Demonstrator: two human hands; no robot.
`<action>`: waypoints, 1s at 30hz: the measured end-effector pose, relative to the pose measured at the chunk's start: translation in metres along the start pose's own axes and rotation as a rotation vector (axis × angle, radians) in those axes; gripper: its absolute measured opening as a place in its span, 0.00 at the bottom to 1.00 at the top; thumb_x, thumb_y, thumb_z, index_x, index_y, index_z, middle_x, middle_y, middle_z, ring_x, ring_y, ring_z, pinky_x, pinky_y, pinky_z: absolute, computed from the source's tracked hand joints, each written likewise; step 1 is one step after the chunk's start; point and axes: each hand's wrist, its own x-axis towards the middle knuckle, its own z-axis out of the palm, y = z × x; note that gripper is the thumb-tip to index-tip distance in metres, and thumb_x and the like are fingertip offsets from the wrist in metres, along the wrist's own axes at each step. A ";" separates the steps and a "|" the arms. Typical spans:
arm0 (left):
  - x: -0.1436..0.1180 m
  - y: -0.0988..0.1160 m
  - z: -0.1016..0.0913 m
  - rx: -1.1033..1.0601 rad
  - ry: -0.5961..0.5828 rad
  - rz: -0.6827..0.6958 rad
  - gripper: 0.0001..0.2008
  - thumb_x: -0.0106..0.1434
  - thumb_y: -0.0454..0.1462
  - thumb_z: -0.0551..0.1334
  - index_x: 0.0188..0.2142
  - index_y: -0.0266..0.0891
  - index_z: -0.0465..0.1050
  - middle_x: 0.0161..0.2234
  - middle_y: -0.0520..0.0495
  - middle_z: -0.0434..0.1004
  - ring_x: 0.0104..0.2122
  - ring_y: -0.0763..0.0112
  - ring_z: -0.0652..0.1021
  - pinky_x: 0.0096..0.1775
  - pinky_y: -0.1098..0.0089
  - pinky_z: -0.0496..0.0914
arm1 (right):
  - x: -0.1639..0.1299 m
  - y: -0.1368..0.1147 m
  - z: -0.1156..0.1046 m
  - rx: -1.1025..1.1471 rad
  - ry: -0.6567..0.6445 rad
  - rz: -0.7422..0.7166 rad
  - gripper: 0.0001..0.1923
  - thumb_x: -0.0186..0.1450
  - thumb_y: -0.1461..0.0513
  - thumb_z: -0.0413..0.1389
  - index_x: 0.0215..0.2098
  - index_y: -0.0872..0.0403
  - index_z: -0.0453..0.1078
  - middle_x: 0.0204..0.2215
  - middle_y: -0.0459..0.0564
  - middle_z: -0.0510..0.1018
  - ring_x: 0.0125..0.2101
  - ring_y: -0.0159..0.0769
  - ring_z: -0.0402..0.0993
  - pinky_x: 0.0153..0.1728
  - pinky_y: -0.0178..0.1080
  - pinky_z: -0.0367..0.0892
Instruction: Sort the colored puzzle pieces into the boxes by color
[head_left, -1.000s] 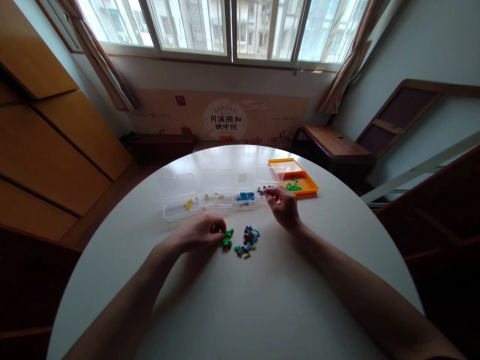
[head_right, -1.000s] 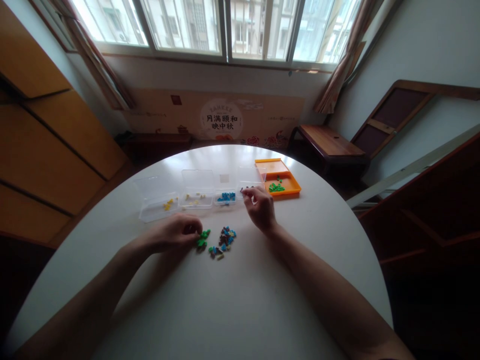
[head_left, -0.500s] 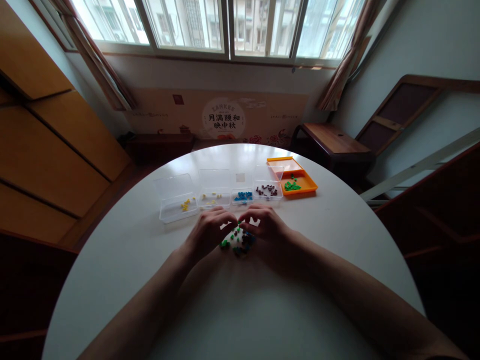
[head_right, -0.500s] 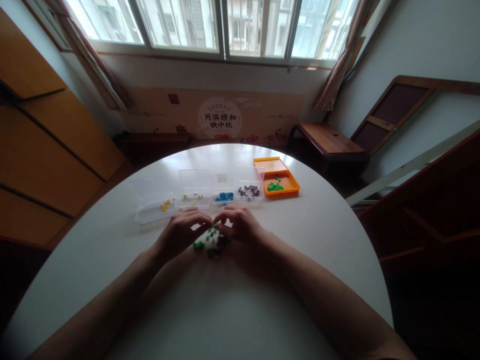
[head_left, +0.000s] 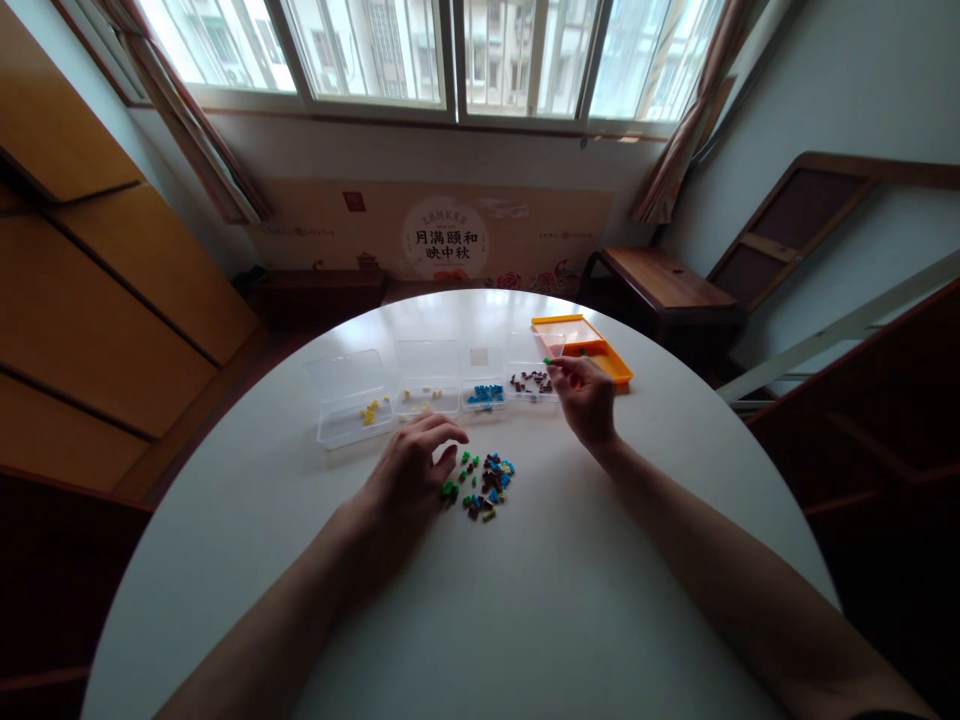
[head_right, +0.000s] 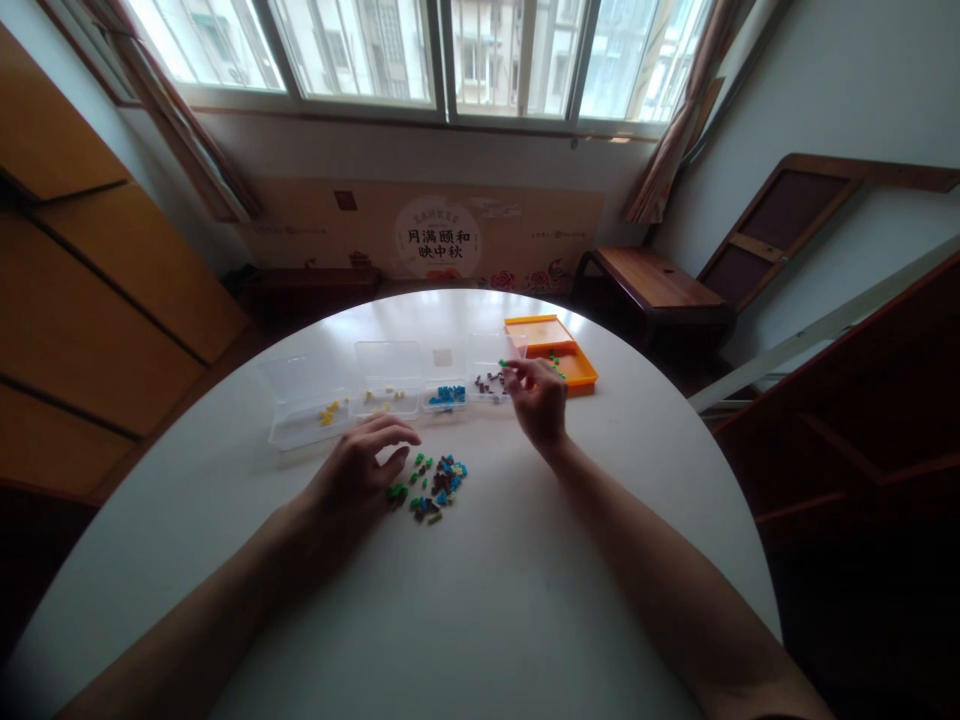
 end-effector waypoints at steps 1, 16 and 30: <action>-0.001 0.000 0.000 -0.006 -0.008 -0.013 0.09 0.58 0.27 0.58 0.34 0.39 0.74 0.35 0.47 0.77 0.36 0.68 0.75 0.41 0.66 0.70 | 0.006 0.007 -0.004 -0.018 0.102 0.073 0.11 0.62 0.57 0.56 0.35 0.57 0.77 0.26 0.49 0.76 0.24 0.32 0.67 0.29 0.36 0.66; -0.002 0.005 -0.005 -0.019 -0.171 -0.084 0.12 0.56 0.27 0.58 0.37 0.40 0.75 0.36 0.47 0.75 0.38 0.67 0.74 0.43 0.66 0.68 | 0.018 0.041 -0.014 -0.031 0.248 0.343 0.15 0.58 0.59 0.54 0.37 0.59 0.76 0.28 0.52 0.79 0.25 0.35 0.70 0.30 0.38 0.68; 0.003 0.008 -0.004 0.012 -0.173 -0.043 0.06 0.60 0.32 0.60 0.32 0.40 0.77 0.33 0.46 0.76 0.35 0.68 0.74 0.39 0.68 0.68 | -0.010 -0.011 0.003 0.148 -0.268 -0.022 0.07 0.62 0.63 0.54 0.34 0.55 0.75 0.28 0.48 0.76 0.24 0.30 0.66 0.28 0.35 0.65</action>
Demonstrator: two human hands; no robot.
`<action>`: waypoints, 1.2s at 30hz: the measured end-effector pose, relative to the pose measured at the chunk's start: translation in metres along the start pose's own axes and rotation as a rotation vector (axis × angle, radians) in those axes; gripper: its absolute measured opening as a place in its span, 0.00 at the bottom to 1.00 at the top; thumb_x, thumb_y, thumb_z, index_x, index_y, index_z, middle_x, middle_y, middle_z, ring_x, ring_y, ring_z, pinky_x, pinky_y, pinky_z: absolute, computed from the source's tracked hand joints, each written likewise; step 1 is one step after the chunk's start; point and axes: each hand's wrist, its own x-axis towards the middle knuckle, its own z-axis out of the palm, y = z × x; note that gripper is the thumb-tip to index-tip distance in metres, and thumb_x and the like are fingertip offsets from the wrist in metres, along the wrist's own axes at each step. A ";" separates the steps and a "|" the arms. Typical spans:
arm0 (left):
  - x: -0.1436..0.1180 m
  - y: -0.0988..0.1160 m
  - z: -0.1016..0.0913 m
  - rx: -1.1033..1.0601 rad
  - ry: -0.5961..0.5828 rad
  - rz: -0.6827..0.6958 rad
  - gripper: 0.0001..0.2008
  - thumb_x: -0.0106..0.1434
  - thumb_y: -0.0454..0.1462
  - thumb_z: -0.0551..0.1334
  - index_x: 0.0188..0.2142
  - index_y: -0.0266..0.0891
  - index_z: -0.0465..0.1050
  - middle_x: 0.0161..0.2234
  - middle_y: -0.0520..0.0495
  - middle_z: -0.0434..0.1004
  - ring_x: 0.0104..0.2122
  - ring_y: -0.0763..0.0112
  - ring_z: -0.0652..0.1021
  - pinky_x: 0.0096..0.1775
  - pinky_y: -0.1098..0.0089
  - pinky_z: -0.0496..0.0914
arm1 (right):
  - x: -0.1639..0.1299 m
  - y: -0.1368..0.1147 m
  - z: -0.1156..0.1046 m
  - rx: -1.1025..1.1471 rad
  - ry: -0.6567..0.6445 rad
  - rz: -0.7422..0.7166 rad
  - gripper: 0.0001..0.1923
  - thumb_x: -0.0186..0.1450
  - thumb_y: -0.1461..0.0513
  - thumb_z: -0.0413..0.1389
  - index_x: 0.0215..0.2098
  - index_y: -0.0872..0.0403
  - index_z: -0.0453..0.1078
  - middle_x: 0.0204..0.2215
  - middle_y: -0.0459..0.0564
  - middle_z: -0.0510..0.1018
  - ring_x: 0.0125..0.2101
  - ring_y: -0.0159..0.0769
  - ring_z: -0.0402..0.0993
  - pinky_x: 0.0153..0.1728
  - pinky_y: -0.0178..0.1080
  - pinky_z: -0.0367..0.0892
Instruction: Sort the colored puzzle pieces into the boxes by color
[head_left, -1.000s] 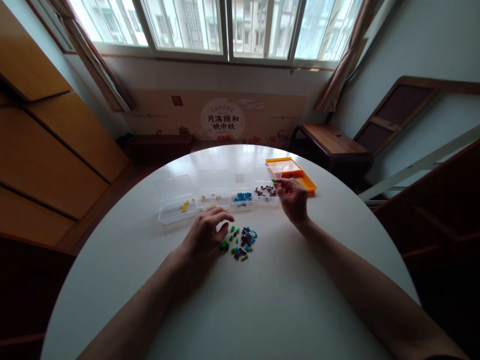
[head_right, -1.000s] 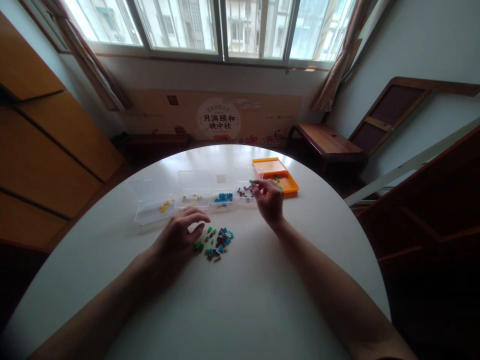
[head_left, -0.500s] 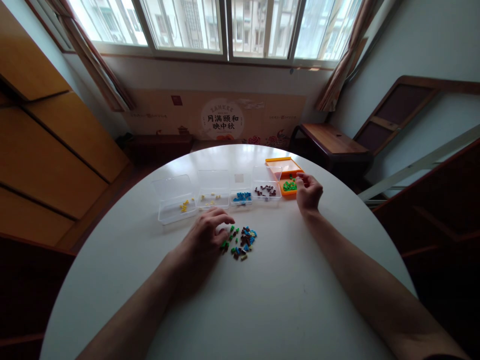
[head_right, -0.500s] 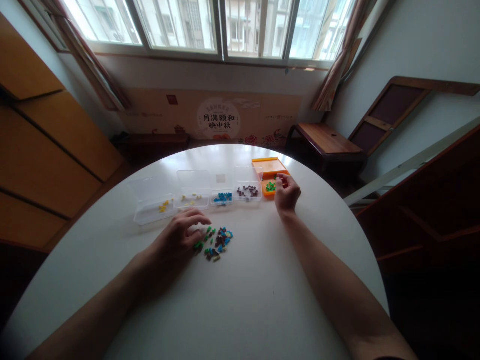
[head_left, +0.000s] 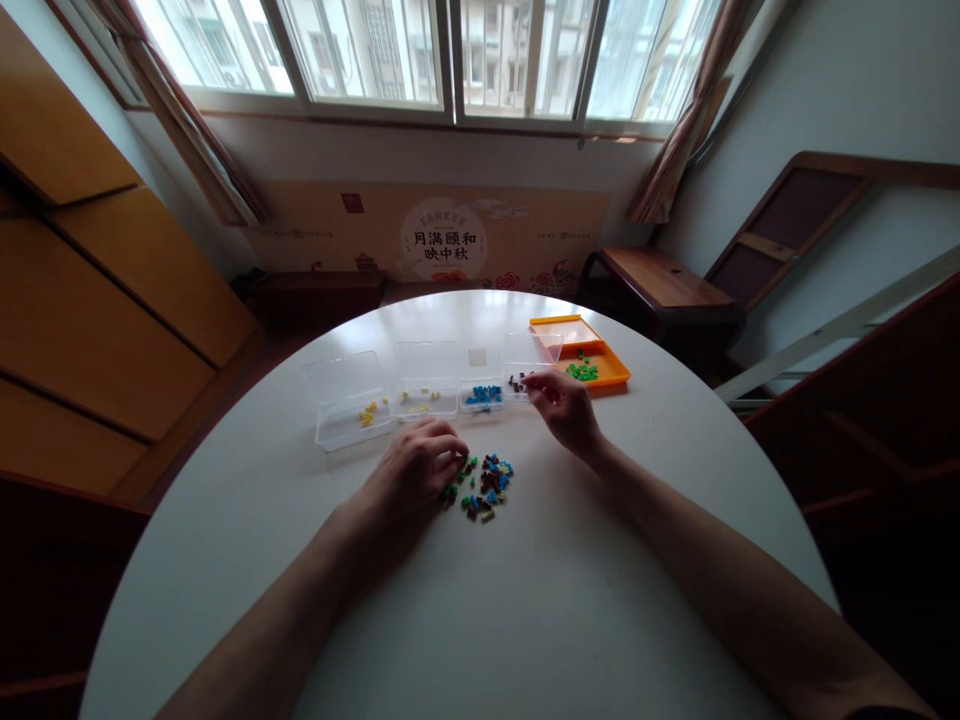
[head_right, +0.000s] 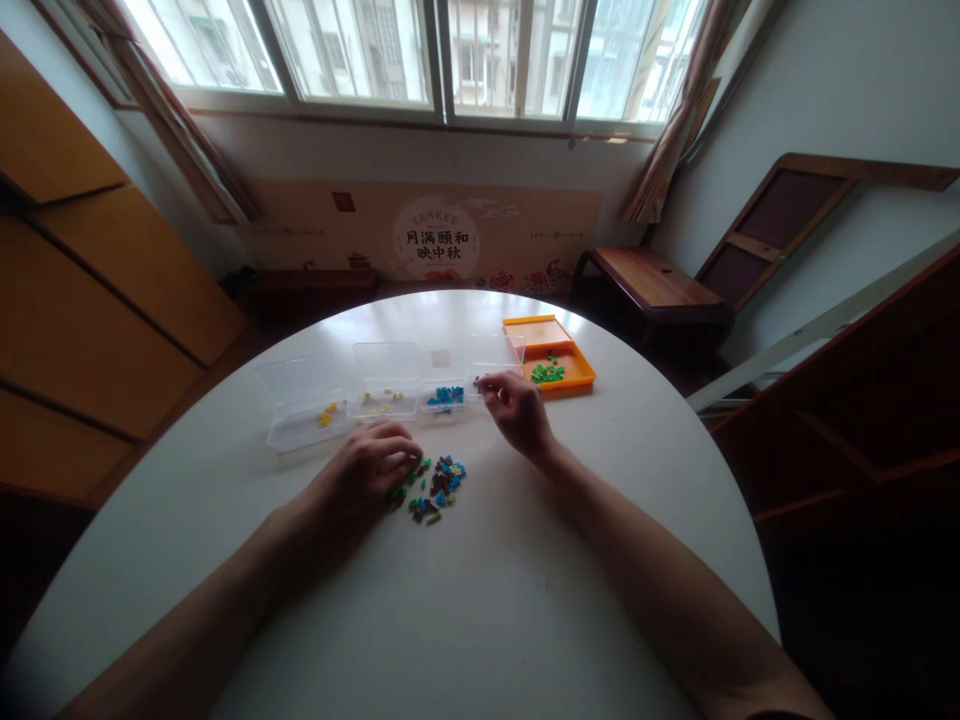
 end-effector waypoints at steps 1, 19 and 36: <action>0.000 -0.001 0.000 0.002 0.001 0.003 0.06 0.61 0.32 0.60 0.32 0.40 0.77 0.33 0.46 0.76 0.35 0.68 0.74 0.39 0.68 0.68 | -0.002 -0.003 0.002 0.010 -0.065 -0.024 0.07 0.62 0.64 0.54 0.34 0.55 0.75 0.28 0.47 0.76 0.23 0.30 0.65 0.27 0.34 0.64; -0.001 -0.006 0.001 -0.002 -0.025 -0.055 0.07 0.63 0.38 0.61 0.30 0.38 0.75 0.32 0.47 0.73 0.33 0.70 0.72 0.37 0.70 0.67 | -0.018 -0.020 0.017 -0.060 -0.397 -0.324 0.07 0.63 0.67 0.53 0.32 0.54 0.73 0.28 0.48 0.78 0.26 0.30 0.71 0.30 0.32 0.65; 0.007 0.006 0.000 -0.013 0.179 0.023 0.05 0.63 0.36 0.62 0.31 0.39 0.75 0.31 0.48 0.73 0.32 0.71 0.73 0.36 0.70 0.69 | -0.017 -0.027 0.015 0.058 -0.456 -0.196 0.07 0.61 0.67 0.57 0.36 0.55 0.76 0.26 0.47 0.76 0.25 0.29 0.69 0.30 0.32 0.64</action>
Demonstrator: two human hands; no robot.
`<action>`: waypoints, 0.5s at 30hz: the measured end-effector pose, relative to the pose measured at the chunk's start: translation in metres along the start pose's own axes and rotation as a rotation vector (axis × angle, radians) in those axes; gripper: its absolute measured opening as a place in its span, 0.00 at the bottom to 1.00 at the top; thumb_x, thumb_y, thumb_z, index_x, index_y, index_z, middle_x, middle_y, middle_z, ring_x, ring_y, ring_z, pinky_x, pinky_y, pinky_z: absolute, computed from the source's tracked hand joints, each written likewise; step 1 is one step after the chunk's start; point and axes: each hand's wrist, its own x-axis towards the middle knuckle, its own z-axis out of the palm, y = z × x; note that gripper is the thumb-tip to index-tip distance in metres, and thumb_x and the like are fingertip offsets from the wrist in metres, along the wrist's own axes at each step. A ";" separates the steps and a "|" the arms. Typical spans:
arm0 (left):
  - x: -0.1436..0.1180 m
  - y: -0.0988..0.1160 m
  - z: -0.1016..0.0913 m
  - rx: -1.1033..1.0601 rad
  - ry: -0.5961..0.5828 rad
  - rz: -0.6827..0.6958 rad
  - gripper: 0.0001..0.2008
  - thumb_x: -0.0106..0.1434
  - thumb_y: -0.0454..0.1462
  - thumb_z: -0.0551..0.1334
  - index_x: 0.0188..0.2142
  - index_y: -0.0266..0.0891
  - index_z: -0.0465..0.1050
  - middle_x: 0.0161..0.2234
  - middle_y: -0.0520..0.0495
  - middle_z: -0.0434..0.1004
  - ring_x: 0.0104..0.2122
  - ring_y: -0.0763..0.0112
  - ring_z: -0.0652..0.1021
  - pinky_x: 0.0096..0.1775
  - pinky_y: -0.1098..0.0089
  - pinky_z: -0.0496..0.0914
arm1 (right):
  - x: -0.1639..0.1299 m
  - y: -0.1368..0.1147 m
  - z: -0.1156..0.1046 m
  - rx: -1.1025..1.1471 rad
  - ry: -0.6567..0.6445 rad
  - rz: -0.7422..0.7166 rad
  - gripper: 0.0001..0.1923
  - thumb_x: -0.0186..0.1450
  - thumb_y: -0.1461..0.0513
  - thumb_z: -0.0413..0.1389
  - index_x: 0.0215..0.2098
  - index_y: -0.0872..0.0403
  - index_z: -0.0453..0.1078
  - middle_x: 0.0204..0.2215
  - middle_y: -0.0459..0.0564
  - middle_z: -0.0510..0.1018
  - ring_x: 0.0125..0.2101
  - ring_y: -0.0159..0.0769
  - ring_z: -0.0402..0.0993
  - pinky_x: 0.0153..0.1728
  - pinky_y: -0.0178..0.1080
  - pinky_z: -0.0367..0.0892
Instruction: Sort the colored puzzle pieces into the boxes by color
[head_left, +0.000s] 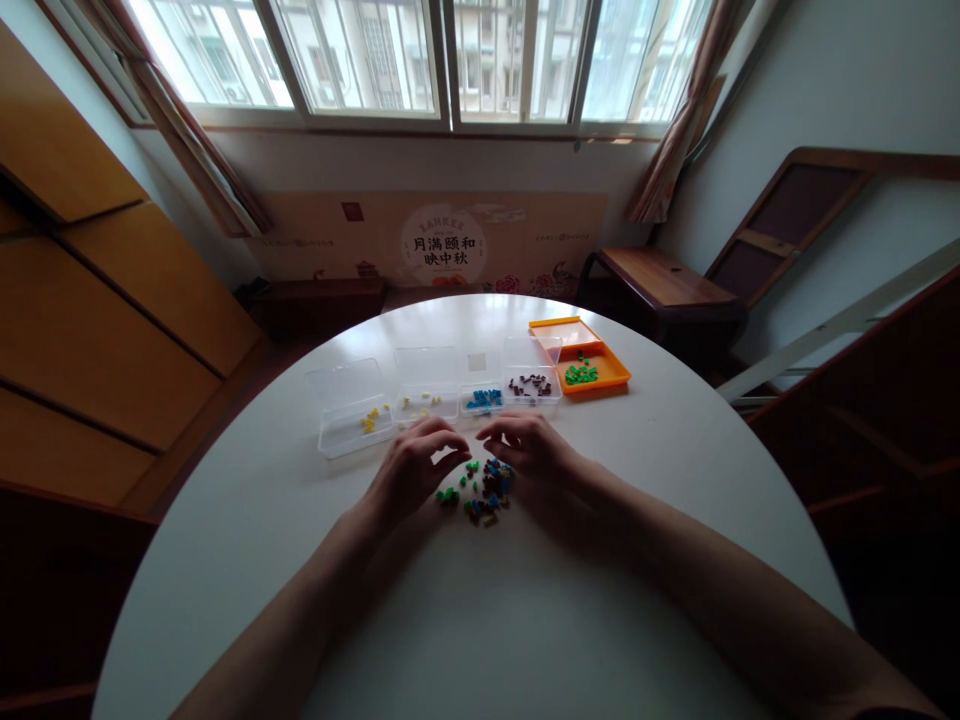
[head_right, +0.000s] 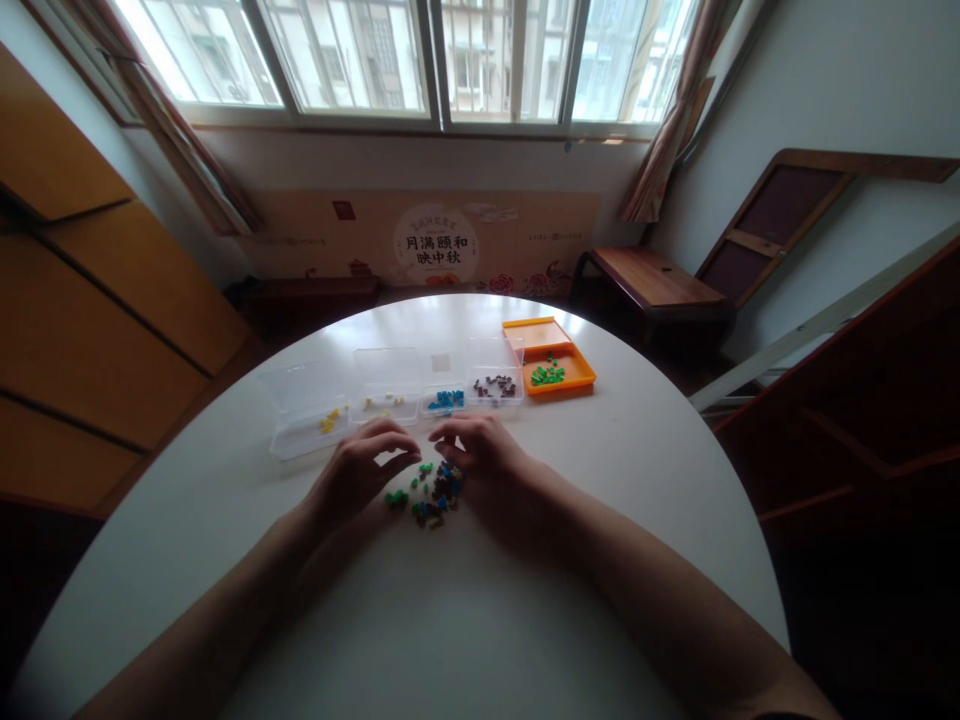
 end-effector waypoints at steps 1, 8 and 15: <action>0.001 0.001 0.001 -0.001 0.032 0.020 0.05 0.63 0.36 0.63 0.31 0.39 0.75 0.31 0.48 0.73 0.31 0.71 0.74 0.36 0.70 0.69 | 0.000 -0.001 0.000 0.022 -0.011 0.013 0.07 0.61 0.66 0.57 0.36 0.55 0.77 0.26 0.46 0.76 0.24 0.29 0.68 0.29 0.32 0.64; 0.005 0.006 0.006 -0.026 0.160 0.156 0.02 0.61 0.35 0.64 0.33 0.39 0.75 0.30 0.48 0.74 0.31 0.72 0.74 0.34 0.71 0.69 | 0.001 -0.004 0.003 0.263 -0.084 0.103 0.09 0.62 0.63 0.56 0.35 0.57 0.78 0.26 0.48 0.78 0.25 0.30 0.70 0.28 0.31 0.64; 0.006 0.006 0.006 0.002 0.181 0.185 0.06 0.60 0.36 0.66 0.28 0.38 0.72 0.26 0.50 0.73 0.29 0.72 0.72 0.32 0.71 0.67 | 0.000 -0.004 0.006 0.453 -0.102 0.208 0.10 0.61 0.60 0.56 0.35 0.58 0.78 0.26 0.49 0.78 0.27 0.31 0.71 0.27 0.32 0.64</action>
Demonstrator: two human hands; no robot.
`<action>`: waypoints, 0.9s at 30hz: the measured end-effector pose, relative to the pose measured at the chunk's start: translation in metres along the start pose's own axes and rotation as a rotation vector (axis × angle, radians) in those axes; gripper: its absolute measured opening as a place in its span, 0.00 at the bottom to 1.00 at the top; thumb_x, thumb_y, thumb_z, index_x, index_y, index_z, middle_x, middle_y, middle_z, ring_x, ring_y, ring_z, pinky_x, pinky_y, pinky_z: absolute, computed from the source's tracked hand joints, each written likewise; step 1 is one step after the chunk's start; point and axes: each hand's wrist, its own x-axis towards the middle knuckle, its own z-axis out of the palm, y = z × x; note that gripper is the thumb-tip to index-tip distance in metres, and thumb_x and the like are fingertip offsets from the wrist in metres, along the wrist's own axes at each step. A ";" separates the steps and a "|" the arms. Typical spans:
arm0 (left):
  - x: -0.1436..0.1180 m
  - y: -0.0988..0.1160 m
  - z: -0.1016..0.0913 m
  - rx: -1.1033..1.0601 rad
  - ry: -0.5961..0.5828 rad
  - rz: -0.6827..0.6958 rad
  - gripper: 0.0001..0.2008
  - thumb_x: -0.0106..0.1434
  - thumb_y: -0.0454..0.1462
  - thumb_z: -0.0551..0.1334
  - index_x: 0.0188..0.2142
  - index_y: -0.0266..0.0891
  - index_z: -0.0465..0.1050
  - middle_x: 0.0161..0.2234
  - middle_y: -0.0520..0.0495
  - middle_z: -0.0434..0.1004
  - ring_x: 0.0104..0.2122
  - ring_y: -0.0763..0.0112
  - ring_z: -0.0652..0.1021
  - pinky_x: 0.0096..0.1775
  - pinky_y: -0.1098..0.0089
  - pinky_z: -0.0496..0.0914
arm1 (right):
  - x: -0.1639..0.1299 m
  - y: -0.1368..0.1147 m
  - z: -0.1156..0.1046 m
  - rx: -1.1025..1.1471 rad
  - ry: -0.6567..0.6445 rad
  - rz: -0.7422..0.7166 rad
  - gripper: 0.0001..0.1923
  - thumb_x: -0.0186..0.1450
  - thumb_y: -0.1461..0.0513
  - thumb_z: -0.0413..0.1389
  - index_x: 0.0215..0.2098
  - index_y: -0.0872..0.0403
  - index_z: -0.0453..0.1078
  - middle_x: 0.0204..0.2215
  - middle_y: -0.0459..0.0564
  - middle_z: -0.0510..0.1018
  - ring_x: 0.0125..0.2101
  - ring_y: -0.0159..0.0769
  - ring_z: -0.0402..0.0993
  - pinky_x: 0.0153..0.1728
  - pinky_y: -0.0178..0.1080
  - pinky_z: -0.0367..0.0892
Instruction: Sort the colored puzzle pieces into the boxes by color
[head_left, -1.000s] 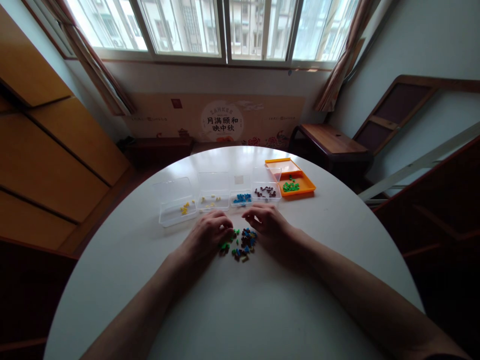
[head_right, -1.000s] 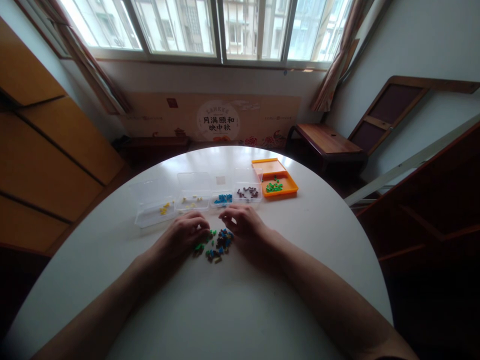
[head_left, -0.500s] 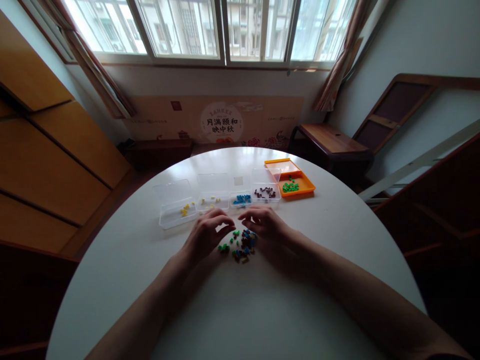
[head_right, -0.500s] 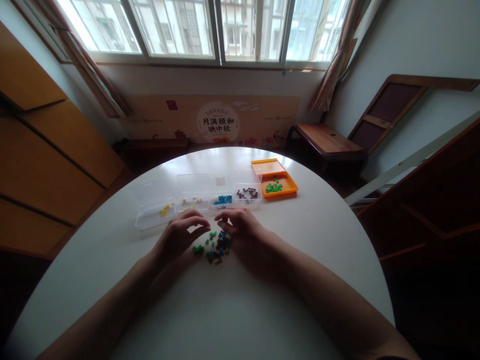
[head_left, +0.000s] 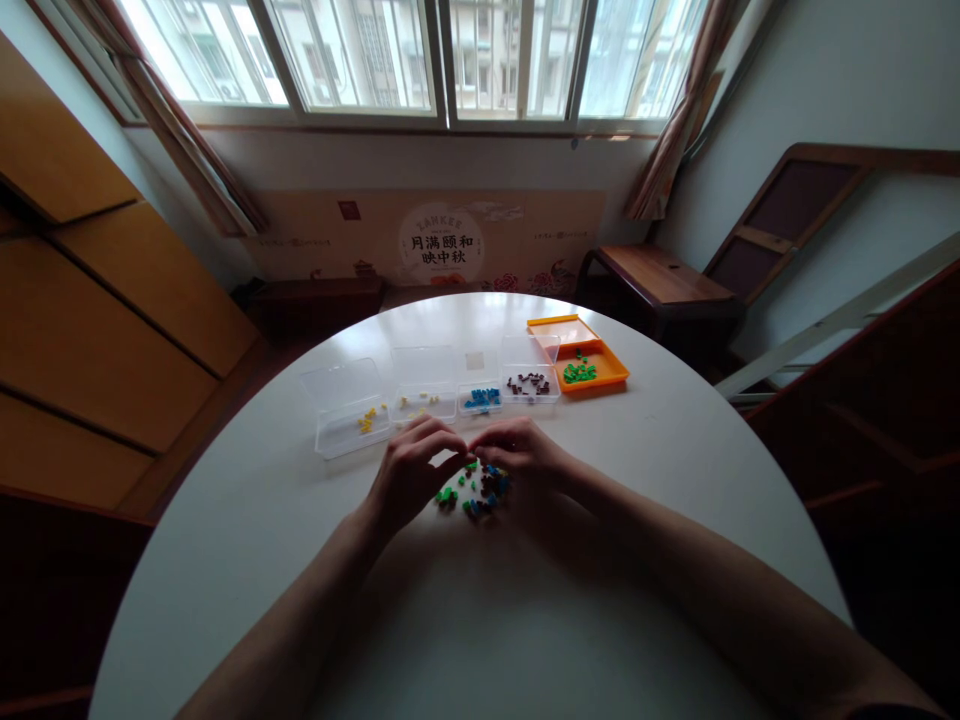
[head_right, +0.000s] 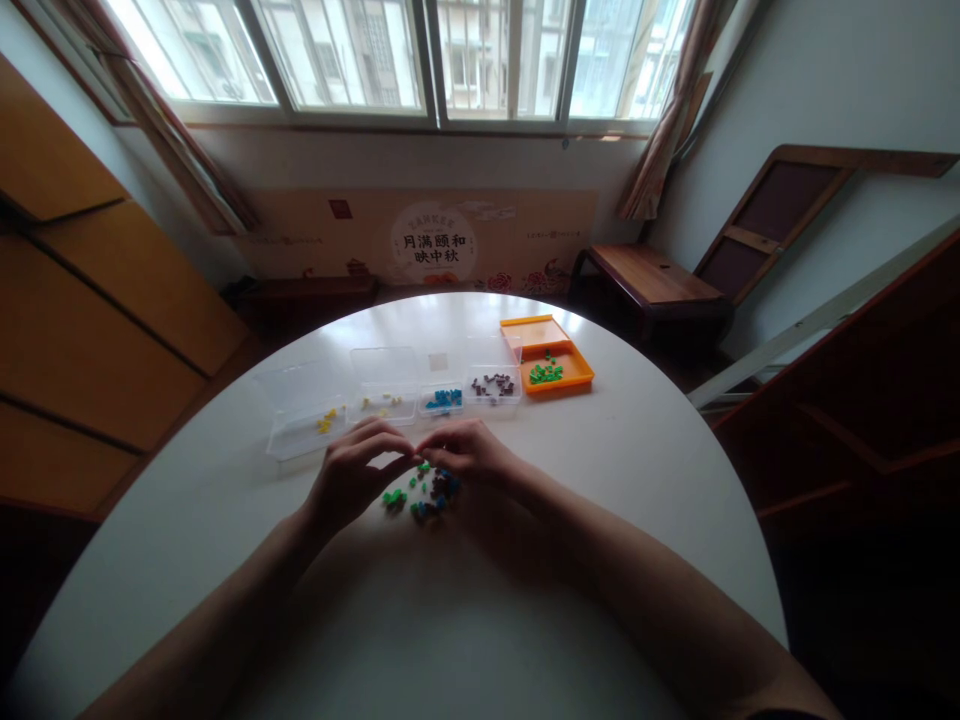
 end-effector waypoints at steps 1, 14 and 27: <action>0.000 0.000 0.000 0.005 -0.003 0.001 0.06 0.60 0.36 0.66 0.28 0.38 0.71 0.26 0.50 0.72 0.29 0.72 0.72 0.32 0.70 0.67 | 0.000 0.000 0.000 0.000 -0.005 0.002 0.10 0.61 0.60 0.56 0.34 0.58 0.78 0.25 0.48 0.78 0.26 0.30 0.70 0.26 0.31 0.63; -0.009 -0.006 -0.001 0.066 -0.091 -0.035 0.08 0.59 0.40 0.67 0.29 0.39 0.72 0.29 0.49 0.74 0.31 0.69 0.73 0.36 0.68 0.68 | 0.007 0.005 -0.031 -0.239 0.533 -0.075 0.10 0.61 0.58 0.57 0.35 0.56 0.77 0.27 0.49 0.78 0.23 0.29 0.67 0.26 0.33 0.64; -0.013 -0.005 -0.005 0.036 -0.169 -0.086 0.01 0.60 0.33 0.62 0.33 0.39 0.72 0.31 0.48 0.74 0.33 0.68 0.73 0.38 0.66 0.68 | 0.005 0.062 -0.107 -0.229 1.219 0.159 0.17 0.57 0.55 0.57 0.38 0.58 0.76 0.28 0.50 0.78 0.26 0.34 0.71 0.29 0.37 0.69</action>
